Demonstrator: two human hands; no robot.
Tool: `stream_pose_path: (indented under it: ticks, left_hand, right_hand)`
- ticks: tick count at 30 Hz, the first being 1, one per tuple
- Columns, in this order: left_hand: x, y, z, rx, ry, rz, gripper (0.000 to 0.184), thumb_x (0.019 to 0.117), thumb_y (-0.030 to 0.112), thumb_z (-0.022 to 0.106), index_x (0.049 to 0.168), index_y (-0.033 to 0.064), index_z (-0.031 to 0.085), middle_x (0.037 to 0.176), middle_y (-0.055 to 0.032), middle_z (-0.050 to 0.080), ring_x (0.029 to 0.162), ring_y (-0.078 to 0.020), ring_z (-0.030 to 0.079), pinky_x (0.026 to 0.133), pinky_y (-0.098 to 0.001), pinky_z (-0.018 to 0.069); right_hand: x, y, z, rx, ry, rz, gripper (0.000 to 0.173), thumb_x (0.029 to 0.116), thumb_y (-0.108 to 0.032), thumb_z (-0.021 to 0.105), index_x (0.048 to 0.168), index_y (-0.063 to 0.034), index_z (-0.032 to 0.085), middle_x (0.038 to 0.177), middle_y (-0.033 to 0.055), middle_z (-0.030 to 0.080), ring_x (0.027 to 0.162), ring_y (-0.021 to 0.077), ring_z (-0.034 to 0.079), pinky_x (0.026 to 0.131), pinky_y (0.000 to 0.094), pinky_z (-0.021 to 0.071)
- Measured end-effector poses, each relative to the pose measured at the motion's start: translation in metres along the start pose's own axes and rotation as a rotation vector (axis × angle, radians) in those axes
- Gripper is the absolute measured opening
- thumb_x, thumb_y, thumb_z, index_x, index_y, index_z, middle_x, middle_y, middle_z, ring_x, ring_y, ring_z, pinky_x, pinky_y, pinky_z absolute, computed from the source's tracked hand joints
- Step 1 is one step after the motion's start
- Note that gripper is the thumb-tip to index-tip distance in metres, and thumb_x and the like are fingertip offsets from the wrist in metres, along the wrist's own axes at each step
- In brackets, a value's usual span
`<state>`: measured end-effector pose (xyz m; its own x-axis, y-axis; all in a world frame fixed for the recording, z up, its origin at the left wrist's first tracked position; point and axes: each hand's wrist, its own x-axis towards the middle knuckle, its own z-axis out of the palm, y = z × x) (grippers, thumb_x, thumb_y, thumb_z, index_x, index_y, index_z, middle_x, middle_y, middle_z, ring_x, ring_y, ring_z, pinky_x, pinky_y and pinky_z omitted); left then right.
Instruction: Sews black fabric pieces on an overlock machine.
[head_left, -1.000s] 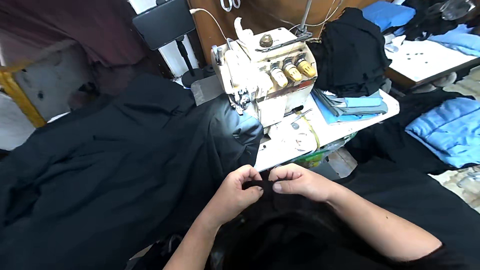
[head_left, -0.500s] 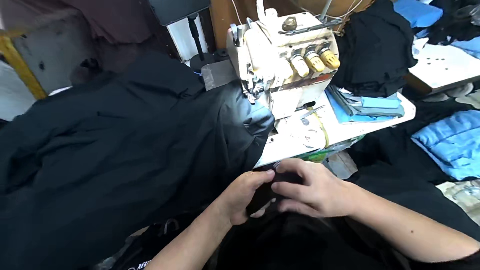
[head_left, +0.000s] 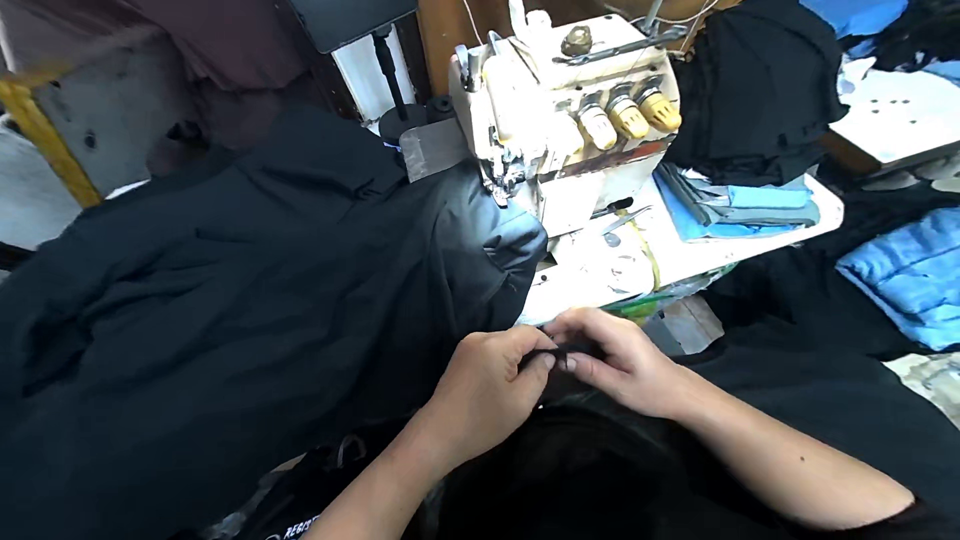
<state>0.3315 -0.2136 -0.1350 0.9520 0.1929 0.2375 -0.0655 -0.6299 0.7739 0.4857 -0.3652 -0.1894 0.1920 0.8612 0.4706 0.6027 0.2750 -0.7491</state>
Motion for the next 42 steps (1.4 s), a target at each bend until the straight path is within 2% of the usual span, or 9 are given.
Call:
stream_pose_path:
  ticks: [3,8,13,16,19,22,24,34,42]
  left_hand:
    - [0.002,0.004,-0.009,0.135,-0.081,-0.087,0.02,0.0929,0.008,0.055,0.095,0.004,0.074,0.085,-0.0062,0.073,0.079,-0.009,0.067,0.072,-0.0254,0.053]
    - [-0.001,-0.02,-0.005,-0.67,-0.057,-0.303,0.015,0.0938,0.002,0.054,0.104,0.0128,0.056,0.09,0.0126,0.066,0.083,0.0067,0.062,0.076,-0.0144,0.0516]
    - [0.003,-0.012,-0.03,0.307,-0.214,0.002,0.018,0.084,0.02,0.073,0.09,0.0033,0.07,0.084,-0.0101,0.066,0.077,-0.0242,0.067,0.066,-0.0441,0.0554]
    - [0.007,-0.021,-0.047,0.246,-0.16,0.108,0.023,0.096,0.025,0.059,0.083,0.0097,0.071,0.078,0.0018,0.065,0.079,-0.0032,0.062,0.073,-0.0208,0.0499]
    - [0.009,-0.02,-0.054,0.134,-0.105,0.167,0.031,0.1013,0.023,0.053,0.079,0.0071,0.07,0.079,0.0042,0.063,0.082,0.0046,0.058,0.076,-0.0114,0.0461]
    - [0.009,-0.017,-0.053,0.143,-0.048,0.202,0.029,0.0992,0.019,0.053,0.077,0.0066,0.069,0.081,0.0036,0.064,0.083,0.0049,0.058,0.076,-0.0108,0.0462]
    - [0.009,-0.014,-0.052,0.172,-0.007,0.198,0.028,0.0979,0.019,0.054,0.077,0.0067,0.069,0.081,0.0034,0.064,0.084,0.0047,0.059,0.076,-0.0109,0.0471]
    - [0.009,0.0,-0.052,0.352,0.03,0.258,0.022,0.0929,0.022,0.06,0.078,0.0096,0.07,0.082,0.0013,0.068,0.086,-0.0011,0.06,0.076,-0.0135,0.0458]
    - [0.004,-0.013,-0.058,0.354,0.041,0.199,0.023,0.0942,0.021,0.058,0.08,0.0085,0.07,0.084,0.0002,0.069,0.089,-0.0001,0.062,0.08,-0.0132,0.0468]
  right_hand:
    - [-0.001,0.001,-0.006,0.14,-0.092,0.057,0.03,0.1048,-0.019,0.05,0.101,0.0044,0.068,0.087,0.0055,0.066,0.082,-0.0041,0.057,0.077,0.0109,0.0457]
    - [-0.007,0.007,0.002,0.586,0.042,0.306,0.022,0.101,-0.012,0.047,0.097,-0.011,0.07,0.093,-0.0146,0.066,0.089,-0.0084,0.06,0.082,0.0151,0.0517]
    - [-0.004,0.002,0.0,0.767,-0.027,0.448,0.02,0.1013,-0.019,0.049,0.089,-0.0228,0.064,0.077,-0.0211,0.061,0.071,-0.011,0.055,0.066,0.0104,0.0464]
    - [-0.002,0.002,-0.002,0.767,-0.091,0.373,0.01,0.0913,-0.024,0.071,0.099,-0.0192,0.066,0.09,-0.0199,0.068,0.084,-0.0101,0.062,0.077,0.0123,0.0523]
    - [0.001,0.0,0.0,0.63,-0.028,0.37,0.008,0.0971,-0.017,0.061,0.092,-0.0145,0.068,0.084,-0.0187,0.064,0.08,-0.0112,0.058,0.074,0.0111,0.0489]
    - [0.002,0.005,-0.001,0.609,-0.013,0.347,0.021,0.1016,-0.02,0.052,0.092,-0.0141,0.07,0.082,-0.0194,0.065,0.078,-0.0118,0.059,0.073,0.0111,0.0497]
    - [0.003,0.006,0.001,0.659,-0.043,0.288,0.017,0.0952,-0.031,0.068,0.099,-0.0146,0.068,0.091,-0.019,0.066,0.086,-0.0102,0.061,0.078,0.0128,0.0511]
    - [0.009,0.007,0.007,0.612,0.022,0.251,0.017,0.0989,-0.011,0.059,0.097,-0.0028,0.073,0.095,-0.0119,0.07,0.092,-0.0104,0.061,0.085,0.0121,0.0507]
    - [0.01,0.01,0.01,0.676,0.064,0.322,0.008,0.0949,-0.012,0.064,0.093,-0.0095,0.072,0.09,-0.0146,0.068,0.087,-0.0096,0.061,0.081,0.0129,0.0511]
